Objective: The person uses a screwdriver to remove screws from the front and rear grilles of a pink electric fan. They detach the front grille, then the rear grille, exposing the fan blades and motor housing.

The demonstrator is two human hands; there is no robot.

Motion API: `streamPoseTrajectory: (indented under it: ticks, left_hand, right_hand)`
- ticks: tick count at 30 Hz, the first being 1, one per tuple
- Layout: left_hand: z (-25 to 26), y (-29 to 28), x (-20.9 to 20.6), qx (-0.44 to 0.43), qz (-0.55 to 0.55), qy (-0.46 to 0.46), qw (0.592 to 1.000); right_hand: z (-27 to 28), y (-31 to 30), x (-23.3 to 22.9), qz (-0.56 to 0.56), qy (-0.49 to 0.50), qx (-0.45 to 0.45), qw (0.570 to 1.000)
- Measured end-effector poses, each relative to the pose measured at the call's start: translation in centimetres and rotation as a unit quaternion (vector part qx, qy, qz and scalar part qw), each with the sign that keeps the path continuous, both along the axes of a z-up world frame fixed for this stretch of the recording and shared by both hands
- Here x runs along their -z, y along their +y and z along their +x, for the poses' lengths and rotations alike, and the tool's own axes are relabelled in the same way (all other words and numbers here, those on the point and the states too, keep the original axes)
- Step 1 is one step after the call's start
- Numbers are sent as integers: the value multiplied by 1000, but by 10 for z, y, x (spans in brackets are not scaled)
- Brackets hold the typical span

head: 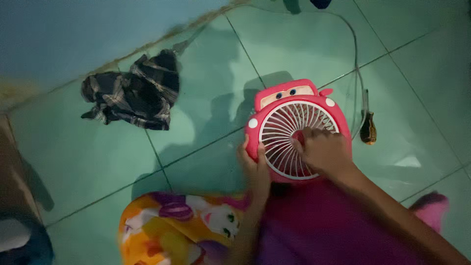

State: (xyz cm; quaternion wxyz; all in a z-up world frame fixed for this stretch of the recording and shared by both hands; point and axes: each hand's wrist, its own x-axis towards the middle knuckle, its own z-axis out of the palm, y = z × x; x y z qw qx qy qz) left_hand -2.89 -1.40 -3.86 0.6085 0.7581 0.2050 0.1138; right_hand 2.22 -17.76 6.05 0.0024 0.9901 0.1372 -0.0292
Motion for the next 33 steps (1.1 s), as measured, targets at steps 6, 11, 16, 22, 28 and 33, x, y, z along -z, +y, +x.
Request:
streamPoseTrajectory:
  ticks: [6, 11, 16, 22, 28, 33]
  left_hand:
    - [-22, -16, 2, -18, -56, 27, 998]
    - [-32, -31, 15, -71, -41, -4, 997]
    - [-16, -10, 28, -33, -4, -45, 998]
    - [14, 29, 23, 88, -12, -84, 993]
    - [56, 45, 23, 188, -22, -62, 980]
    - [57, 39, 27, 193, -155, -110, 963]
  right_hand:
    - [4, -1, 4, -27, 39, 15, 999]
    - [-4, 4, 2, -14, -11, 17, 1000]
    - [0, 9, -6, -21, 58, 50, 997]
    - [8, -6, -10, -90, -98, -174, 976]
    - [44, -31, -2, -70, -70, -370, 924]
    - [35, -30, 11, 4, -14, -283, 959]
